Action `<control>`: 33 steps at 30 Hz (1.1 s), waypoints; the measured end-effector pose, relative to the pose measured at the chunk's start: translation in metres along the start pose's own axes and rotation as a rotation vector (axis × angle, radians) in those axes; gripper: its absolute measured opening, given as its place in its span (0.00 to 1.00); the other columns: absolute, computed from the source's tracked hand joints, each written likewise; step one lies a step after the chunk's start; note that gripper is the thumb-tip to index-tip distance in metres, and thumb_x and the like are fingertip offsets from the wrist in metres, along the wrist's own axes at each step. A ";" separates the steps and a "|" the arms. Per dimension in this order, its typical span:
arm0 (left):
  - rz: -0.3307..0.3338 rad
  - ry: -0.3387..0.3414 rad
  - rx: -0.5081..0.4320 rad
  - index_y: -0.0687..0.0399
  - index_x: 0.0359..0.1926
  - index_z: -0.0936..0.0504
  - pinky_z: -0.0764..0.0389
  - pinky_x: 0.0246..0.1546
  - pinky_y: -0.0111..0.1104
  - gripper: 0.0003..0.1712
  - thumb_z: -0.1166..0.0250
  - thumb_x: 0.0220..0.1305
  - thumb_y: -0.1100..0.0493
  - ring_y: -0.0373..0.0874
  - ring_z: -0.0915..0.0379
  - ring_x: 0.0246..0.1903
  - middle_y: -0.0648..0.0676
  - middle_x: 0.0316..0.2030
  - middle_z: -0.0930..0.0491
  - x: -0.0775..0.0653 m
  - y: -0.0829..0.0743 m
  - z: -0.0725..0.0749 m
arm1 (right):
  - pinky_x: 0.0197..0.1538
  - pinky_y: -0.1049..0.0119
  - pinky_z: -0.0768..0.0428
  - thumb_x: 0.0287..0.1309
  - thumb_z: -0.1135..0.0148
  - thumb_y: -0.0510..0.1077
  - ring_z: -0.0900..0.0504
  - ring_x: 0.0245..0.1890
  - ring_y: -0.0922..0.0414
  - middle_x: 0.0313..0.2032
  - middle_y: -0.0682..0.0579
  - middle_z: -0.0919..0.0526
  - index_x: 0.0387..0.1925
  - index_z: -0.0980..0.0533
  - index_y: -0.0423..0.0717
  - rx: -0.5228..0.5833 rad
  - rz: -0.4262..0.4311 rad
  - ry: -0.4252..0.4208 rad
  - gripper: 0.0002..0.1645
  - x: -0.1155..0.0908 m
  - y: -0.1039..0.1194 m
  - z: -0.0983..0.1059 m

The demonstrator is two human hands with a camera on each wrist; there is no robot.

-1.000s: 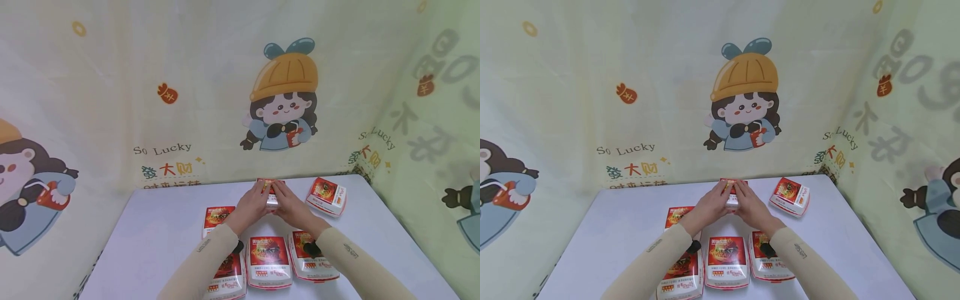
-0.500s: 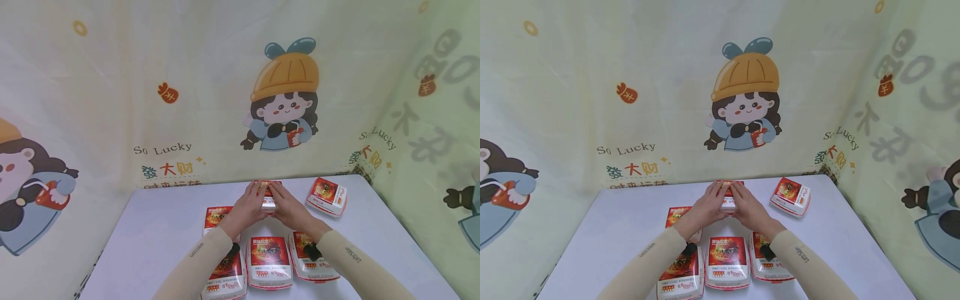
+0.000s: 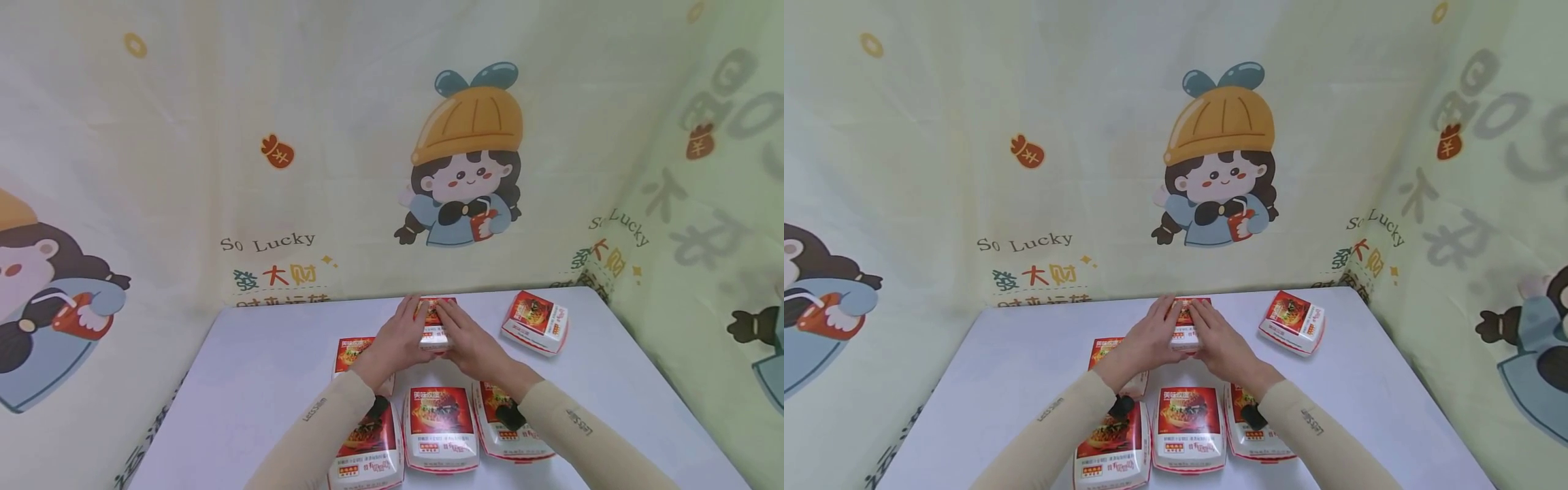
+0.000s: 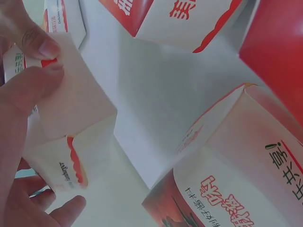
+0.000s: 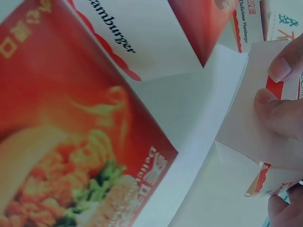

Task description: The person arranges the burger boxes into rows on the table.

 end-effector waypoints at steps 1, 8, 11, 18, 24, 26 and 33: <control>0.002 0.008 0.004 0.58 0.76 0.48 0.29 0.68 0.41 0.61 0.27 0.53 0.36 0.55 0.53 0.77 0.60 0.76 0.49 0.000 0.000 0.000 | 0.70 0.50 0.31 0.52 0.25 0.42 0.46 0.77 0.41 0.76 0.41 0.44 0.75 0.46 0.38 0.002 0.006 0.000 0.55 0.000 0.001 0.000; -0.013 0.011 0.024 0.59 0.76 0.46 0.30 0.68 0.40 0.61 0.28 0.51 0.33 0.55 0.50 0.75 0.62 0.75 0.46 -0.002 0.002 -0.002 | 0.69 0.51 0.30 0.50 0.24 0.42 0.45 0.76 0.41 0.75 0.41 0.43 0.75 0.45 0.38 -0.012 0.041 -0.012 0.55 -0.003 0.004 0.001; -0.023 -0.007 0.028 0.60 0.75 0.45 0.27 0.66 0.39 0.61 0.28 0.52 0.33 0.55 0.48 0.74 0.62 0.74 0.45 -0.002 0.003 -0.001 | 0.69 0.52 0.30 0.50 0.24 0.43 0.45 0.76 0.42 0.75 0.42 0.43 0.75 0.45 0.39 -0.020 0.042 -0.015 0.56 -0.003 0.004 0.001; -0.055 -0.083 0.044 0.58 0.74 0.45 0.22 0.61 0.35 0.62 0.27 0.50 0.32 0.51 0.46 0.71 0.59 0.73 0.45 -0.003 0.003 0.002 | 0.70 0.53 0.31 0.50 0.23 0.45 0.42 0.75 0.43 0.75 0.42 0.43 0.75 0.45 0.38 -0.039 0.064 -0.046 0.56 -0.004 0.004 0.004; -0.057 -0.070 0.041 0.59 0.74 0.44 0.21 0.60 0.34 0.61 0.27 0.50 0.32 0.51 0.47 0.71 0.60 0.72 0.44 -0.005 0.002 0.006 | 0.72 0.50 0.34 0.49 0.23 0.50 0.41 0.75 0.44 0.75 0.41 0.43 0.74 0.43 0.37 -0.053 0.083 -0.061 0.57 -0.004 0.004 0.006; -0.056 -0.053 0.032 0.59 0.74 0.43 0.21 0.60 0.35 0.61 0.28 0.50 0.32 0.52 0.47 0.72 0.61 0.72 0.43 -0.007 0.001 0.007 | 0.73 0.49 0.35 0.49 0.23 0.51 0.42 0.75 0.44 0.75 0.41 0.43 0.74 0.43 0.37 -0.051 0.081 -0.056 0.58 -0.004 0.003 0.007; -0.053 -0.037 -0.011 0.59 0.75 0.45 0.23 0.61 0.37 0.62 0.27 0.50 0.32 0.53 0.48 0.74 0.61 0.73 0.44 -0.013 0.000 0.007 | 0.70 0.53 0.32 0.50 0.23 0.53 0.45 0.77 0.45 0.77 0.44 0.46 0.75 0.45 0.40 -0.018 0.059 -0.020 0.59 -0.005 0.002 0.008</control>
Point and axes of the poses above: each hand's wrist, its own x-axis towards the middle knuckle, its own z-axis out of the back of the hand, y = z × x, the point moved 4 cm from there along x, towards the middle knuckle
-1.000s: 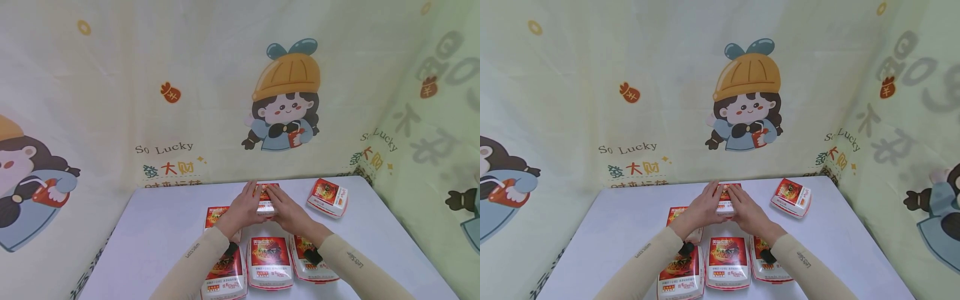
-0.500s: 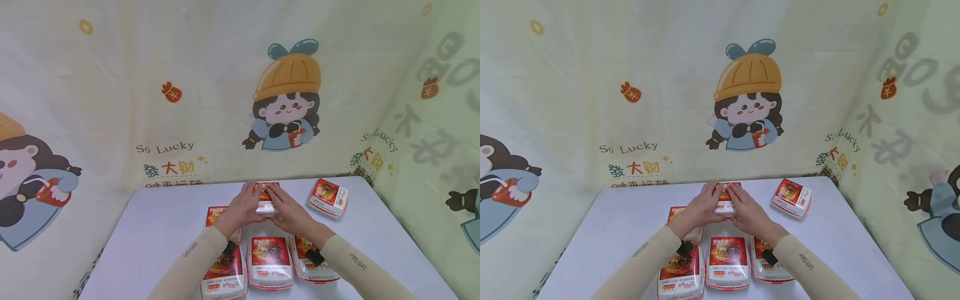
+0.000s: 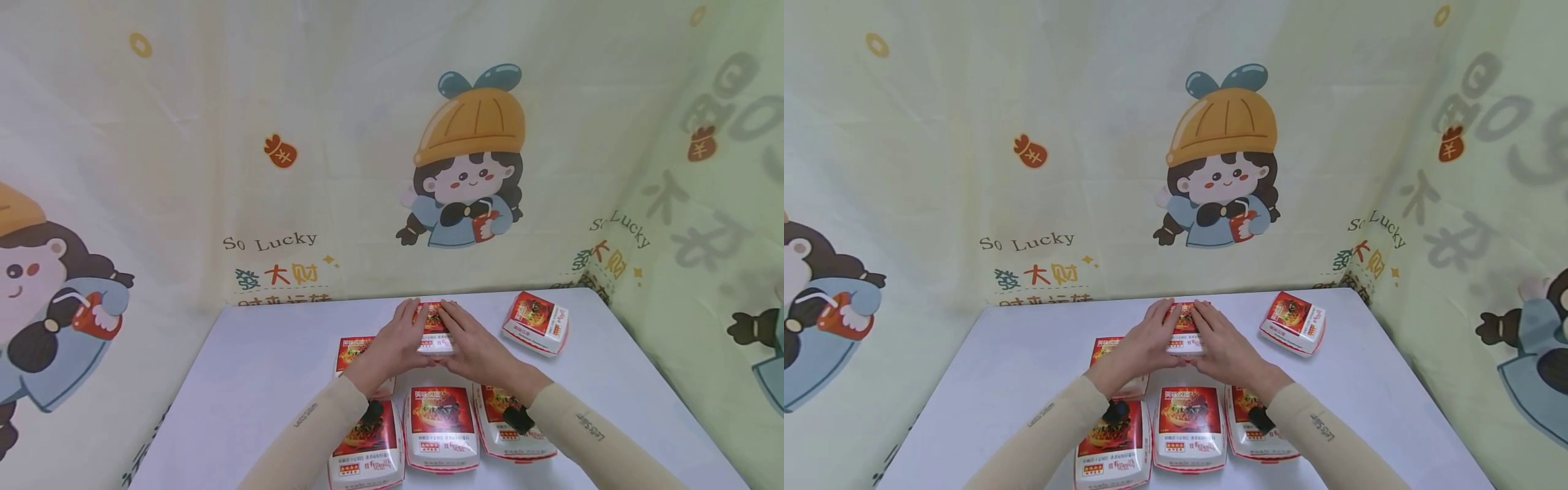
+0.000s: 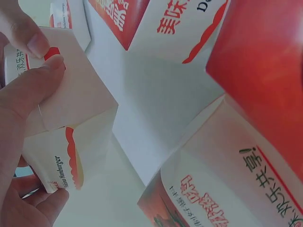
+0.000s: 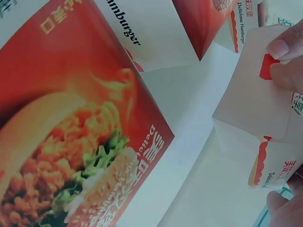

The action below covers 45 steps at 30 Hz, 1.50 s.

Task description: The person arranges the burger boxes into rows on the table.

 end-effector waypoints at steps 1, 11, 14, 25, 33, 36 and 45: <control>0.000 -0.003 -0.001 0.58 0.75 0.45 0.23 0.62 0.37 0.62 0.27 0.50 0.32 0.54 0.49 0.74 0.61 0.73 0.44 -0.001 0.000 0.000 | 0.70 0.53 0.31 0.50 0.24 0.53 0.46 0.77 0.45 0.77 0.44 0.47 0.75 0.45 0.40 0.006 -0.006 0.004 0.59 0.000 0.000 0.000; -0.018 -0.028 0.014 0.58 0.75 0.43 0.25 0.63 0.37 0.61 0.27 0.49 0.32 0.55 0.48 0.74 0.62 0.73 0.43 -0.004 -0.002 -0.005 | 0.65 0.53 0.25 0.50 0.23 0.48 0.46 0.77 0.43 0.76 0.43 0.44 0.75 0.43 0.41 0.062 -0.029 -0.003 0.56 -0.004 0.003 -0.002; -0.016 -0.024 0.020 0.57 0.75 0.43 0.25 0.64 0.37 0.62 0.28 0.49 0.30 0.55 0.48 0.75 0.62 0.74 0.44 -0.005 -0.001 -0.008 | 0.64 0.54 0.24 0.50 0.23 0.49 0.45 0.76 0.42 0.75 0.42 0.43 0.75 0.43 0.41 0.065 -0.025 -0.003 0.56 -0.005 0.004 -0.003; -0.028 -0.014 0.051 0.57 0.76 0.45 0.25 0.64 0.38 0.63 0.30 0.49 0.29 0.56 0.51 0.76 0.61 0.75 0.46 -0.012 -0.002 -0.013 | 0.64 0.54 0.25 0.51 0.24 0.51 0.44 0.76 0.43 0.75 0.43 0.43 0.75 0.43 0.42 0.062 -0.016 0.006 0.56 -0.010 0.005 -0.009; 0.008 0.040 0.033 0.54 0.77 0.48 0.26 0.65 0.40 0.61 0.33 0.53 0.28 0.54 0.54 0.77 0.58 0.77 0.49 -0.021 -0.003 -0.018 | 0.66 0.54 0.26 0.54 0.27 0.54 0.47 0.77 0.46 0.77 0.46 0.45 0.76 0.45 0.45 0.066 -0.073 0.085 0.55 -0.014 0.006 -0.013; 0.013 0.040 0.033 0.54 0.77 0.47 0.27 0.66 0.40 0.61 0.33 0.53 0.29 0.54 0.53 0.77 0.57 0.77 0.48 -0.022 -0.003 -0.018 | 0.66 0.53 0.26 0.54 0.27 0.54 0.46 0.77 0.45 0.77 0.46 0.45 0.76 0.45 0.45 0.068 -0.077 0.084 0.55 -0.016 0.008 -0.014; 0.011 0.043 0.039 0.54 0.76 0.45 0.28 0.67 0.40 0.60 0.31 0.53 0.30 0.54 0.50 0.76 0.58 0.75 0.45 -0.027 -0.005 -0.023 | 0.66 0.54 0.26 0.55 0.28 0.54 0.45 0.77 0.45 0.76 0.45 0.44 0.76 0.45 0.43 0.088 -0.072 0.088 0.54 -0.020 0.010 -0.018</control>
Point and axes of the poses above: each hand's wrist, its own x-axis towards the middle knuckle, its own z-axis out of the back of the hand, y = z × x, the point moved 4 cm from there along x, towards the middle knuckle
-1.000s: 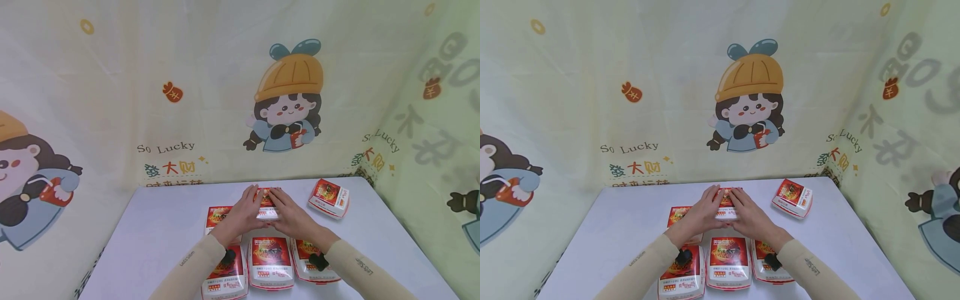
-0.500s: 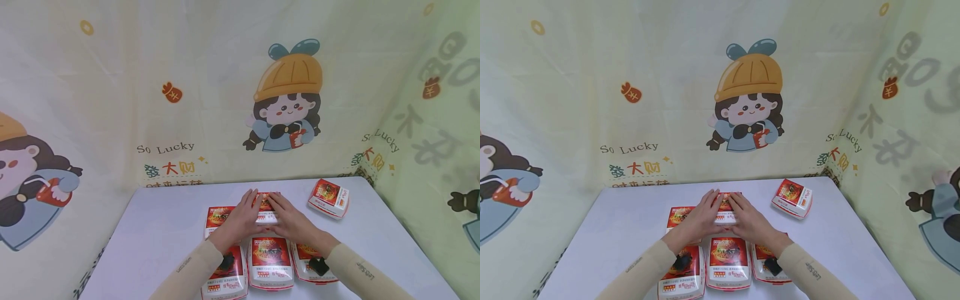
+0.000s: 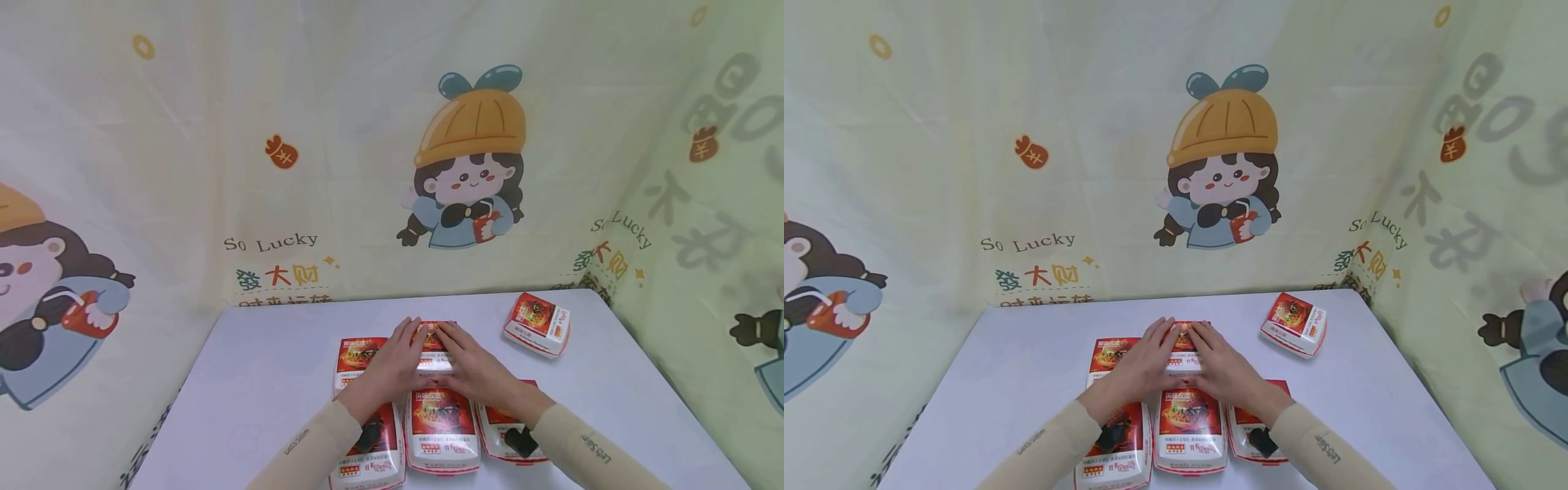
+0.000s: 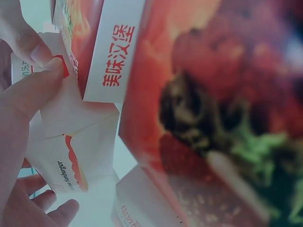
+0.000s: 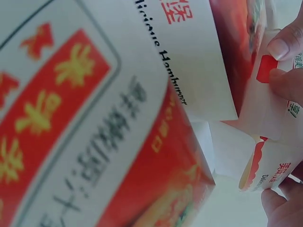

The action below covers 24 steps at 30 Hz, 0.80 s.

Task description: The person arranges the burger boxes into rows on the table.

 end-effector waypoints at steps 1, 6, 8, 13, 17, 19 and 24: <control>-0.002 0.001 0.001 0.55 0.76 0.45 0.28 0.67 0.40 0.59 0.31 0.53 0.30 0.54 0.50 0.76 0.58 0.75 0.45 -0.001 0.000 -0.001 | 0.66 0.54 0.25 0.55 0.28 0.55 0.46 0.77 0.45 0.76 0.45 0.45 0.76 0.45 0.43 0.003 -0.003 0.003 0.54 0.000 0.000 -0.001; -0.004 0.011 0.016 0.55 0.76 0.45 0.28 0.67 0.40 0.58 0.31 0.55 0.32 0.54 0.49 0.75 0.58 0.75 0.45 -0.004 0.001 -0.002 | 0.65 0.53 0.25 0.54 0.27 0.56 0.45 0.77 0.44 0.76 0.45 0.44 0.76 0.44 0.43 0.008 0.000 -0.001 0.55 -0.001 0.000 -0.004; -0.016 0.006 0.036 0.55 0.76 0.44 0.28 0.67 0.39 0.58 0.31 0.55 0.32 0.54 0.49 0.75 0.58 0.75 0.44 -0.006 0.001 -0.002 | 0.65 0.53 0.25 0.53 0.26 0.55 0.44 0.76 0.44 0.76 0.44 0.43 0.75 0.44 0.42 0.005 0.014 -0.009 0.55 -0.001 0.000 -0.005; -0.037 -0.008 0.057 0.57 0.75 0.43 0.29 0.68 0.39 0.57 0.32 0.55 0.31 0.54 0.47 0.75 0.59 0.75 0.43 -0.009 0.000 -0.002 | 0.66 0.52 0.26 0.54 0.27 0.55 0.43 0.76 0.43 0.75 0.42 0.42 0.75 0.43 0.40 -0.004 0.045 -0.022 0.55 -0.002 0.000 -0.008; -0.024 0.016 0.033 0.56 0.76 0.43 0.30 0.69 0.41 0.56 0.33 0.56 0.31 0.54 0.48 0.75 0.58 0.75 0.44 -0.010 0.000 -0.003 | 0.66 0.52 0.26 0.55 0.28 0.55 0.43 0.76 0.43 0.75 0.42 0.43 0.75 0.44 0.39 -0.010 0.049 -0.006 0.54 -0.003 0.000 -0.010; -0.012 0.037 0.015 0.55 0.76 0.44 0.30 0.69 0.41 0.55 0.33 0.57 0.32 0.53 0.49 0.75 0.57 0.75 0.44 -0.010 0.000 -0.004 | 0.66 0.52 0.26 0.55 0.28 0.56 0.44 0.76 0.43 0.75 0.42 0.44 0.75 0.44 0.40 -0.010 0.047 0.004 0.55 -0.004 0.000 -0.011; 0.000 0.060 -0.011 0.53 0.76 0.44 0.30 0.69 0.42 0.54 0.34 0.59 0.33 0.53 0.49 0.76 0.57 0.76 0.45 -0.013 0.001 -0.006 | 0.67 0.50 0.26 0.55 0.28 0.57 0.44 0.76 0.42 0.75 0.41 0.44 0.75 0.44 0.39 0.006 0.056 0.010 0.55 -0.005 0.000 -0.012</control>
Point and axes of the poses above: each hand's wrist, its own x-axis towards the middle knuckle, its own z-axis out of the back of the hand, y = z × x, the point moved 4 cm from there along x, towards the middle knuckle
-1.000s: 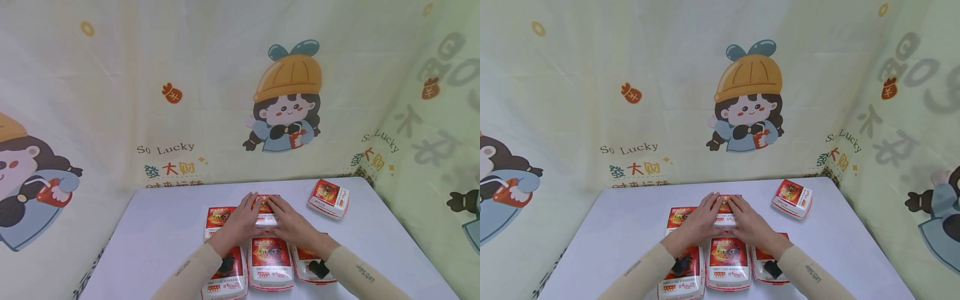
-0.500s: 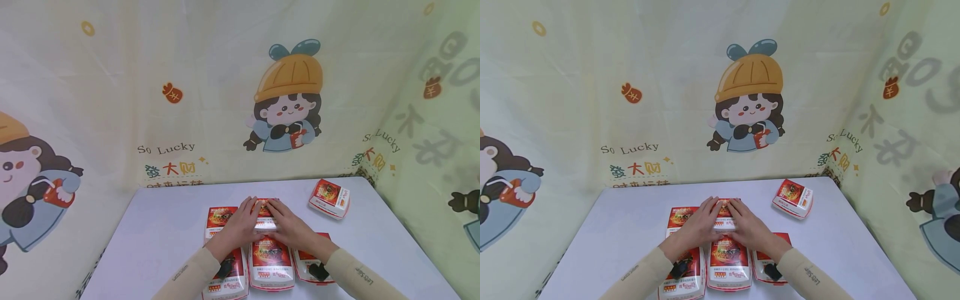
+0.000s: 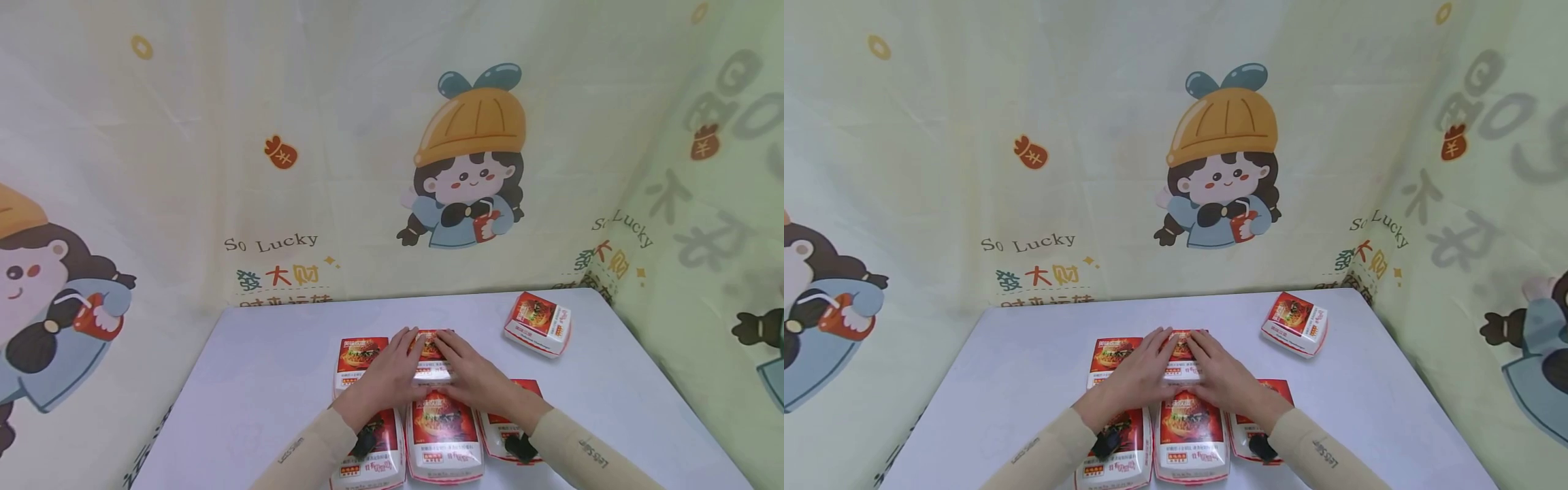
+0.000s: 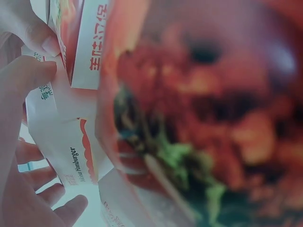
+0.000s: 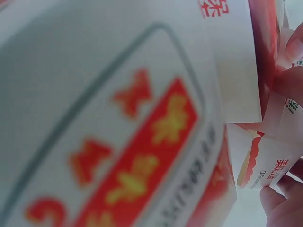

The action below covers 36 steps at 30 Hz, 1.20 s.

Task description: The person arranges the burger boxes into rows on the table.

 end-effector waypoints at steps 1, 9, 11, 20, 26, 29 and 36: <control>-0.002 -0.003 -0.001 0.54 0.76 0.44 0.30 0.69 0.42 0.53 0.35 0.59 0.33 0.53 0.49 0.75 0.57 0.76 0.45 -0.001 0.000 0.000 | 0.67 0.50 0.26 0.55 0.28 0.57 0.44 0.76 0.42 0.75 0.41 0.43 0.75 0.44 0.39 -0.001 0.005 -0.002 0.55 0.000 0.000 0.000; 0.018 0.020 -0.022 0.53 0.76 0.44 0.31 0.70 0.43 0.53 0.34 0.59 0.34 0.52 0.48 0.75 0.56 0.76 0.44 0.000 0.003 -0.003 | 0.66 0.50 0.26 0.56 0.29 0.56 0.43 0.75 0.42 0.75 0.41 0.43 0.75 0.43 0.39 -0.008 0.011 0.009 0.54 0.002 0.001 -0.003; 0.028 0.031 -0.029 0.53 0.76 0.44 0.31 0.69 0.43 0.53 0.34 0.59 0.34 0.51 0.48 0.75 0.56 0.75 0.44 0.000 0.004 -0.004 | 0.66 0.50 0.26 0.56 0.29 0.56 0.43 0.75 0.41 0.75 0.40 0.43 0.74 0.43 0.39 -0.007 0.009 0.014 0.53 0.003 0.001 -0.004; 0.028 0.047 -0.025 0.53 0.76 0.43 0.32 0.70 0.43 0.52 0.35 0.60 0.33 0.51 0.46 0.75 0.56 0.75 0.42 0.000 0.005 -0.006 | 0.67 0.51 0.27 0.58 0.31 0.57 0.44 0.76 0.44 0.75 0.43 0.43 0.75 0.43 0.41 0.000 -0.008 0.040 0.52 0.005 -0.001 -0.007; 0.001 0.036 0.011 0.55 0.76 0.43 0.33 0.71 0.42 0.51 0.38 0.62 0.32 0.51 0.46 0.75 0.57 0.75 0.43 -0.001 0.006 -0.007 | 0.67 0.51 0.26 0.58 0.31 0.55 0.46 0.77 0.44 0.76 0.44 0.44 0.75 0.44 0.43 0.034 -0.029 0.055 0.52 0.007 -0.003 -0.008; -0.007 0.039 0.019 0.56 0.75 0.43 0.33 0.71 0.42 0.51 0.38 0.63 0.33 0.50 0.46 0.75 0.57 0.75 0.43 -0.001 0.005 -0.007 | 0.67 0.49 0.27 0.59 0.31 0.54 0.47 0.77 0.43 0.76 0.43 0.44 0.76 0.45 0.43 0.068 -0.045 0.072 0.51 0.008 -0.004 -0.009; -0.022 0.045 0.022 0.57 0.74 0.40 0.32 0.70 0.41 0.49 0.35 0.62 0.35 0.49 0.43 0.74 0.57 0.74 0.40 -0.001 0.004 -0.007 | 0.68 0.49 0.29 0.59 0.31 0.54 0.50 0.78 0.43 0.76 0.44 0.46 0.76 0.45 0.43 0.112 -0.075 0.119 0.51 0.009 -0.006 -0.013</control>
Point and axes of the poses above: each hand's wrist, its own x-axis towards the middle knuckle, its own z-axis out of the back of the hand, y = z × x, the point moved 4 cm from there along x, towards the middle knuckle
